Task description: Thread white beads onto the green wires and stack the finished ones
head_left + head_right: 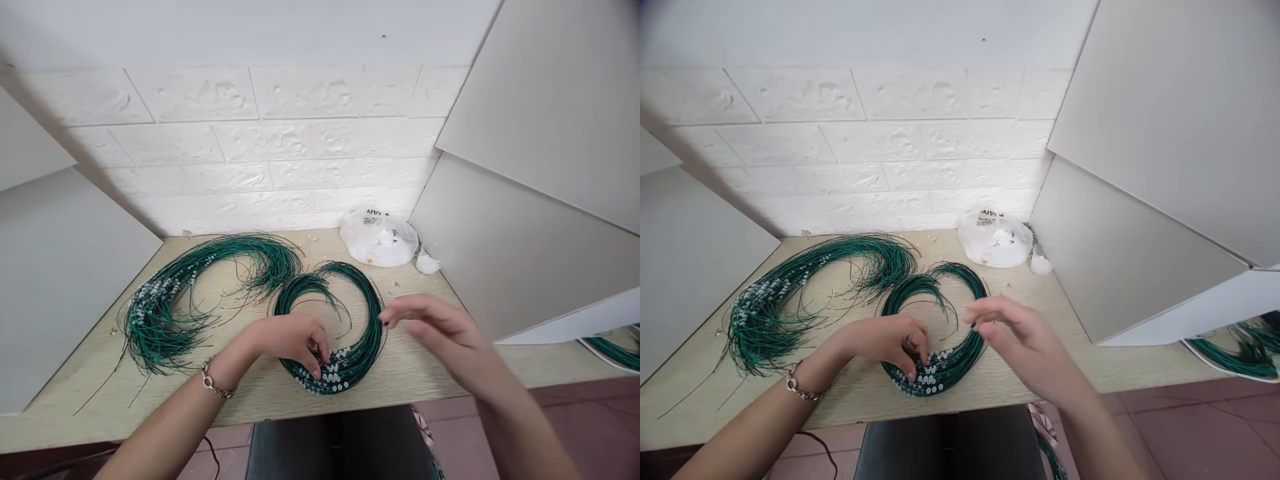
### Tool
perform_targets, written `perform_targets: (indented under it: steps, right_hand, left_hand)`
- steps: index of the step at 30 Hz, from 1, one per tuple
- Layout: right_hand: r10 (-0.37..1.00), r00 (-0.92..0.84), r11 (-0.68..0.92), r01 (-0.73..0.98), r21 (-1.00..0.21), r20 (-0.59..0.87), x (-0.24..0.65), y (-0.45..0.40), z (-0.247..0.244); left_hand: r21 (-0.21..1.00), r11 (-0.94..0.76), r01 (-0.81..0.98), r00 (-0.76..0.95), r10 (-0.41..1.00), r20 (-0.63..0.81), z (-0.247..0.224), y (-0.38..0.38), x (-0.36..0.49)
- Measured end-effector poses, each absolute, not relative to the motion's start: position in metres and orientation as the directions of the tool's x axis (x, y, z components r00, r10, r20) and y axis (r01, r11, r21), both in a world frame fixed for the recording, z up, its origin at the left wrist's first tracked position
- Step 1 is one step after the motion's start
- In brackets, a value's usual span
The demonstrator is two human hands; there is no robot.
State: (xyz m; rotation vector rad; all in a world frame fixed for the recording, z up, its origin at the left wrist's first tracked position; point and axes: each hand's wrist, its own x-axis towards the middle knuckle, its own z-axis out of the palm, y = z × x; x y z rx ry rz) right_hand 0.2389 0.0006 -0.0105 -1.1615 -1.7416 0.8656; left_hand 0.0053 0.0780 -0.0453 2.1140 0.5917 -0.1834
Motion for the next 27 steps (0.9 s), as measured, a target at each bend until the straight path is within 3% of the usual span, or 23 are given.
perform_targets:
  steps: [4,9,18,27]
  right_hand:
    - [0.944,-0.33,0.161,0.435,-0.886,0.01,0.213,0.022,-0.03]
    - [0.778,-0.612,0.309,0.568,-0.762,-0.14,0.191,0.03,-0.047]
    - [0.777,-0.617,0.31,0.552,-0.774,-0.129,0.183,0.022,-0.059]
    - [0.753,-0.639,0.32,0.561,-0.764,-0.154,0.177,0.022,-0.062]
  left_hand:
    - [0.756,-0.416,0.506,0.859,0.327,-0.395,-0.048,0.083,0.001]
    - [0.708,-0.472,0.526,0.85,0.327,-0.413,-0.048,0.086,-0.008]
    - [0.713,-0.492,0.5,0.863,0.359,-0.357,-0.038,0.088,-0.011]
    - [0.7,-0.499,0.511,0.86,0.318,-0.4,-0.041,0.089,-0.014]
